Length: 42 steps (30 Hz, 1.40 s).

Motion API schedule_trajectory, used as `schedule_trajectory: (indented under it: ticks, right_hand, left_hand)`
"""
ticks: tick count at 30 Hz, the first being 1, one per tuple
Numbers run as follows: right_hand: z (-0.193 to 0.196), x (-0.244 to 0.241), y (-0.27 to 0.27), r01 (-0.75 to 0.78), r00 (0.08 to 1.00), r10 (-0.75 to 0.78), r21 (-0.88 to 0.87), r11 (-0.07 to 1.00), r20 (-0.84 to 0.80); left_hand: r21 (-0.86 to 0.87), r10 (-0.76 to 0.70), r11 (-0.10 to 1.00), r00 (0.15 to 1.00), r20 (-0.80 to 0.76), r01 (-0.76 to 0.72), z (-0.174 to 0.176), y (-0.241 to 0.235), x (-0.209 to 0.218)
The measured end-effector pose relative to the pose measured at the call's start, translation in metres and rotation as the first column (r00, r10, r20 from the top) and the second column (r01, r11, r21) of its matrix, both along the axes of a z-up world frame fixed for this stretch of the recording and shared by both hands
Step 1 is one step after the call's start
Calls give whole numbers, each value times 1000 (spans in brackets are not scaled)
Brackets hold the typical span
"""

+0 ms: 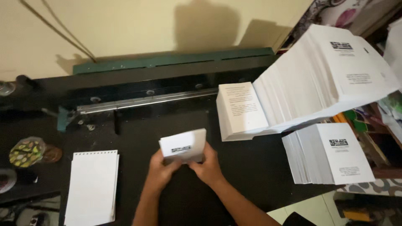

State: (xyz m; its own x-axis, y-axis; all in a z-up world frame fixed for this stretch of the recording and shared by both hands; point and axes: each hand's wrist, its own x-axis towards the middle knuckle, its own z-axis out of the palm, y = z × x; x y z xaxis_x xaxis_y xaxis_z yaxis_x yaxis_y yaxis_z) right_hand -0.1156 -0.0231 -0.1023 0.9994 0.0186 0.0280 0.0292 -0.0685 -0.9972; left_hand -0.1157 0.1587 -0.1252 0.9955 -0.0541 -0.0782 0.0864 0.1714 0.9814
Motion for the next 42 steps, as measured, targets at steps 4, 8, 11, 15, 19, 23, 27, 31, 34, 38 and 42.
schedule_trajectory:
  ticks: [4, 8, 11, 15, 19, 23, 27, 31, 34, 38, 42]
  right_hand:
    - [-25, -6, -2, 63, 997, -64, -29, 998, -39]
    - [-26, -8, -9, 33, 999, -33, -46, 998, -2]
    - [-16, -15, -10, 16, 999, -18, -93, 996, -27]
    - [23, -12, -4, -160, 973, 160, -15, 987, 168]
    - [-11, -8, -7, 5, 991, 13, -135, 991, 135]
    - [19, -12, 3, 22, 978, 20, -195, 981, 208]
    - [7, -14, -2, 3, 981, 35, -192, 981, 193]
    - [1, -12, -3, 10, 984, 30, -219, 976, 178]
    - [1, -9, -2, 2, 983, 39, -218, 976, 180]
    - [-9, -9, -13, -13, 987, 53, -252, 968, 154]
    - [18, -16, -12, -90, 988, 112, -198, 976, 103]
  left_hand:
    - [112, 88, 990, 996, -35, -84, 14, -16, -6]
    - [214, 103, 972, 994, -32, -94, 38, -15, -11]
    - [161, 138, 981, 972, -190, -108, 55, -17, -13]
    - [-23, 61, 998, 996, 63, -60, 49, -18, -17]
    - [118, 82, 989, 992, 93, -93, 39, -25, -10]
    - [273, 117, 949, 979, 164, -159, 37, -28, -13]
    - [211, 120, 965, 976, 180, -157, 29, -25, -12]
    - [196, 102, 972, 983, 151, -131, 25, -26, -8]
    - [193, 80, 975, 987, 143, -107, 31, -22, -7]
    - [278, 19, 959, 993, 118, -51, 56, -17, -2]
    - [209, 43, 977, 998, -37, -34, 62, -1, 1]
